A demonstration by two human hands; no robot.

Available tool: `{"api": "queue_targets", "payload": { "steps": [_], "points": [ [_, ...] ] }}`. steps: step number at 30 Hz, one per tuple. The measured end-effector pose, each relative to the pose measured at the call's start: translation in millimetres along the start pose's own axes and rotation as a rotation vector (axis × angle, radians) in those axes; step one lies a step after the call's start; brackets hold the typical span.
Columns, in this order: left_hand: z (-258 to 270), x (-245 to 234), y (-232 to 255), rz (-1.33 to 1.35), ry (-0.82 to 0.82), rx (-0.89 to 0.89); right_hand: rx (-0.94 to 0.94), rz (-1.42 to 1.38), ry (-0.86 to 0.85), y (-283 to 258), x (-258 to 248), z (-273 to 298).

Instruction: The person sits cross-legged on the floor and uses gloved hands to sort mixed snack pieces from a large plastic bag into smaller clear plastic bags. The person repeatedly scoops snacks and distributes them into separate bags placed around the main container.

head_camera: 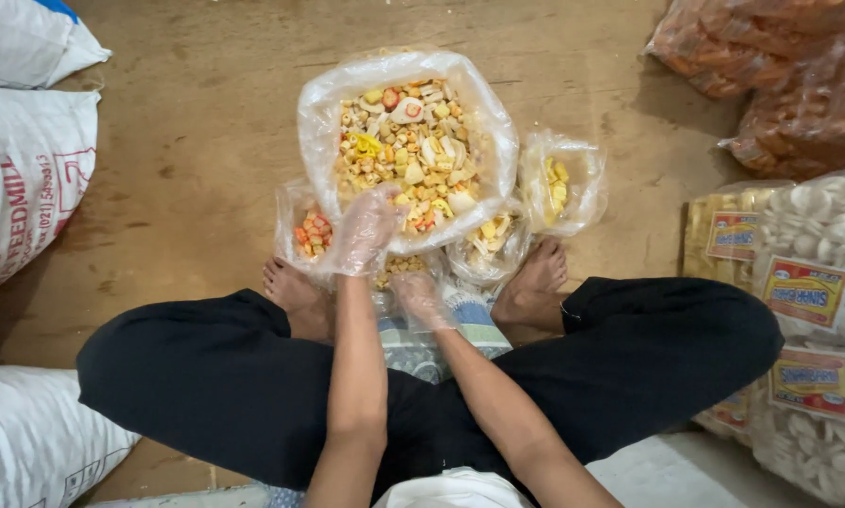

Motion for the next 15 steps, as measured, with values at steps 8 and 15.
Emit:
{"api": "queue_targets", "payload": {
  "steps": [8, 15],
  "points": [
    [-40, 40, -79, 0.532, -0.083, 0.219, 0.336, -0.244, -0.015, 77, 91, 12],
    [-41, 37, -60, 0.037, 0.087, 0.104, 0.572, -0.641, 0.082, -21, -49, -8]
  ]
}}
Point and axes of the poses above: each hand's wrist, its own z-axis away from the middle knuckle, its own x-axis out of the palm, y = z × x, the point moved 5 cm from there along -z, towards the middle knuckle, and after that the axes turned 14 degrees about -y, right-handed, at the moved point
